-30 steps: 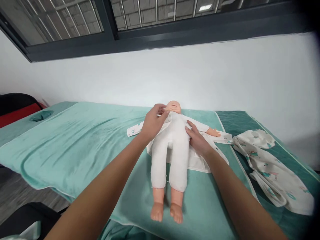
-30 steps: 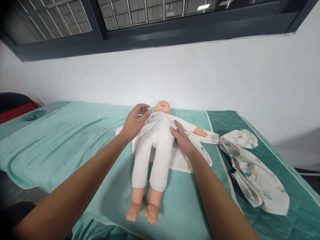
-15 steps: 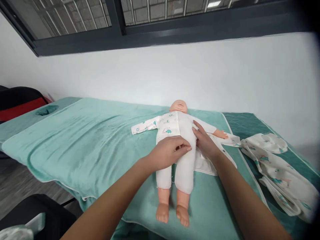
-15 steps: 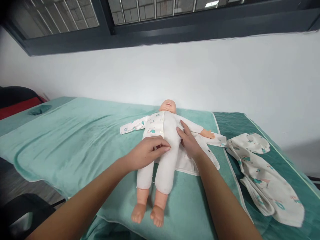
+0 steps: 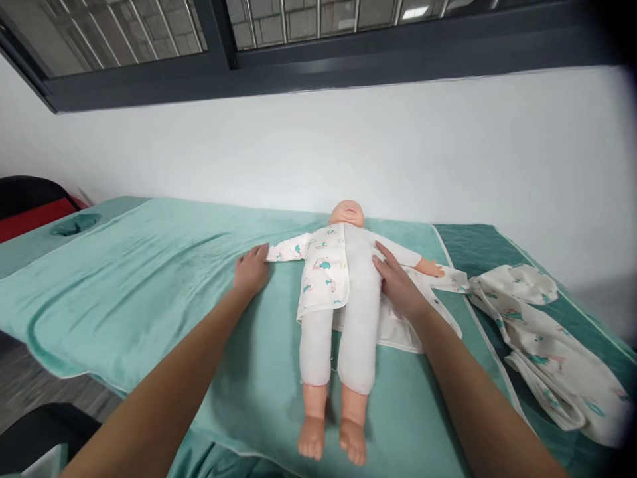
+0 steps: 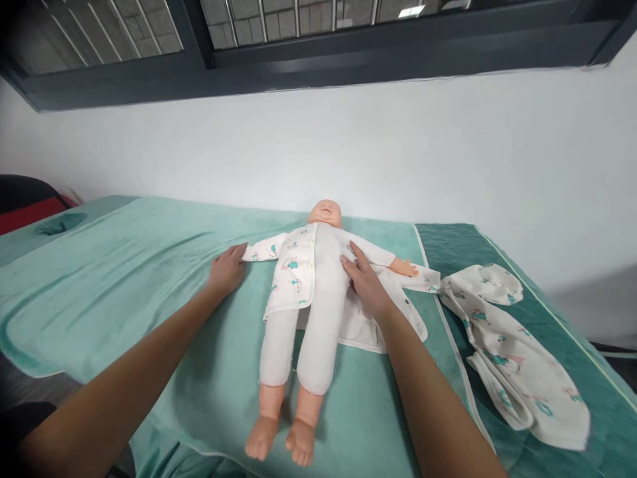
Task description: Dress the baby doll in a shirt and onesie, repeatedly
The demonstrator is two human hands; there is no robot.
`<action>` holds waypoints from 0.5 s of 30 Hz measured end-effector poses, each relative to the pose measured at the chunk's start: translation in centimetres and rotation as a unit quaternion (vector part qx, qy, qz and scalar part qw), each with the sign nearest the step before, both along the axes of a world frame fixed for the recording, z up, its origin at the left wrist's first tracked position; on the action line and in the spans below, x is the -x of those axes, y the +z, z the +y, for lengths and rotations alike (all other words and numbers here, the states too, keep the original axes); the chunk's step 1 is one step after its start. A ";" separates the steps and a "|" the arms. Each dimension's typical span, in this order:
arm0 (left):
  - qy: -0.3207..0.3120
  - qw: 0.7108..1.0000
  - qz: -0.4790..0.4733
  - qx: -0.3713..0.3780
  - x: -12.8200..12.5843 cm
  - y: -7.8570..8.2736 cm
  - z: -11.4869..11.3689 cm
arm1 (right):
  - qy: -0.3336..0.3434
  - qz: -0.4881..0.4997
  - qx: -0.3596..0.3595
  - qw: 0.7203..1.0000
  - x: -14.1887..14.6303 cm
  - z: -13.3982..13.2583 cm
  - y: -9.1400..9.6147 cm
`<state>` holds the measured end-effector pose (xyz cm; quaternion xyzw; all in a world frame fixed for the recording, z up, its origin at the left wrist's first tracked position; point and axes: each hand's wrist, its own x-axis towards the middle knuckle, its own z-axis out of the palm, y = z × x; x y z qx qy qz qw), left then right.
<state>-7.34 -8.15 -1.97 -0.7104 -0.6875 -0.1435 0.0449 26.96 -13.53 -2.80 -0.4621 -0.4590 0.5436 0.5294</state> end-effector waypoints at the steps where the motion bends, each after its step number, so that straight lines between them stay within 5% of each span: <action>1: -0.005 1.000 0.003 -0.003 0.3 0.2 0.4 | -0.001 -0.005 0.003 1.000 0.0 0.0 0.0; 9: 0.011 0.997 -0.030 -0.074 1.2 1.5 1.0 | -0.031 -0.134 -0.024 0.990 -1.5 -0.1 0.8; 12: -0.038 0.987 -0.100 -0.121 -1.2 3.1 1.3 | -0.062 -0.199 -0.038 0.977 -2.5 -0.1 0.9; 15: -0.080 0.974 -0.207 -0.053 -6.2 5.0 1.6 | -0.153 -0.295 -0.044 0.942 -4.0 -0.1 1.1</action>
